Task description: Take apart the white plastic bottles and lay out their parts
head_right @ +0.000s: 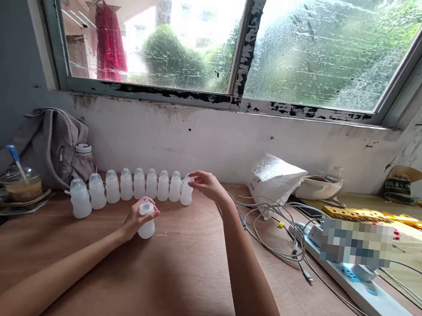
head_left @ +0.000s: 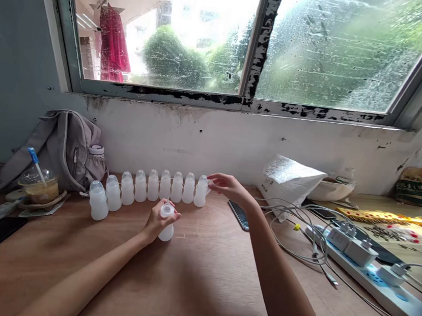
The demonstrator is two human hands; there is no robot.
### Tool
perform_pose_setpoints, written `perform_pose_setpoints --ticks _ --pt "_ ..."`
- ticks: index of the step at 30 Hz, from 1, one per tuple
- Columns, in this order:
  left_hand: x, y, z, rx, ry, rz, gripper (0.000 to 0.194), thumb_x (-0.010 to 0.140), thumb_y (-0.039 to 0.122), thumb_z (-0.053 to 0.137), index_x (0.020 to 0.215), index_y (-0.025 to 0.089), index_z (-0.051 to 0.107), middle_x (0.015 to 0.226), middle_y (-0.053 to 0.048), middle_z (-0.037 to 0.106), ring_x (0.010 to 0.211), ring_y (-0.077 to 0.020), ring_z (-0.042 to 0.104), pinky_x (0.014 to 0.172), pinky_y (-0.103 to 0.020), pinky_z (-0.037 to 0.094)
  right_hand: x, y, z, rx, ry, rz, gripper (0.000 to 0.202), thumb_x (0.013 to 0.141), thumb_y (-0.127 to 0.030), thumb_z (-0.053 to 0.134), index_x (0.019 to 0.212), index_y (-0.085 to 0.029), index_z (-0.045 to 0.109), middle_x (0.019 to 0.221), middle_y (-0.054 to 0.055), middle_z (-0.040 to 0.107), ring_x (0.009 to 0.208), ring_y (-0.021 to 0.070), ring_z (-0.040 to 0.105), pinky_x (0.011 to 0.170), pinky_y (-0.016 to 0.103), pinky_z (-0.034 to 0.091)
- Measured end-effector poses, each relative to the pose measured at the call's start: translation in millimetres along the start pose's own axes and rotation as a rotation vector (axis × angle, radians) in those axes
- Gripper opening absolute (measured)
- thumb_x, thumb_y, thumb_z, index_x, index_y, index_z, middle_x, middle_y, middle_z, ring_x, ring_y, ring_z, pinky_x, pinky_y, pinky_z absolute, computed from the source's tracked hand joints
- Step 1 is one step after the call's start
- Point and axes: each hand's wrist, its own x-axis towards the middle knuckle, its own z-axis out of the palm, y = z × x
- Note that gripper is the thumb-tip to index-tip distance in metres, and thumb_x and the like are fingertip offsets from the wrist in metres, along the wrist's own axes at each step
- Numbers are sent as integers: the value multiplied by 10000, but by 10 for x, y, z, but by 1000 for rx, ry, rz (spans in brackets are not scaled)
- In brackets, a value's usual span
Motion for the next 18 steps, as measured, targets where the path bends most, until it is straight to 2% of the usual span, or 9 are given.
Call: perform_pose_setpoints --ticks 4,8,13,15,18 --pt "-24 -19 7 24 -8 10 259 624 345 657 757 184 504 719 -10 579 675 -143 529 625 -247 397 -83 -331 49 232 130 -171 400 710 -409 573 1023 -163 529 946 74 597 839 168 568 711 284 466" --pt "-33 -140 10 80 -92 -43 346 577 344 690 826 185 510 771 -23 596 698 -158 546 673 -286 418 -127 -541 235 226 119 -247 346 721 -414 561 967 -171 552 887 57 607 819 164 572 715 286 463" --pt "-46 -332 45 113 -257 -183 335 495 332 731 724 149 570 739 -61 619 665 -200 559 627 -342 430 -83 -598 574 68 24 -267 232 737 -345 564 922 -207 576 846 20 606 781 139 572 661 249 450" --pt "-42 -350 50 99 -262 -197 314 486 319 735 704 153 582 747 -63 627 678 -208 563 628 -340 429 -63 -583 646 25 -17 -265 206 741 -328 564 910 -210 583 819 15 609 784 138 572 659 245 442" --pt "-36 -326 51 61 -220 -248 307 453 294 749 682 163 592 722 -48 632 663 -198 559 626 -322 422 -57 -568 649 3 -39 -258 204 746 -322 563 917 -211 582 821 16 608 787 138 571 668 248 437"
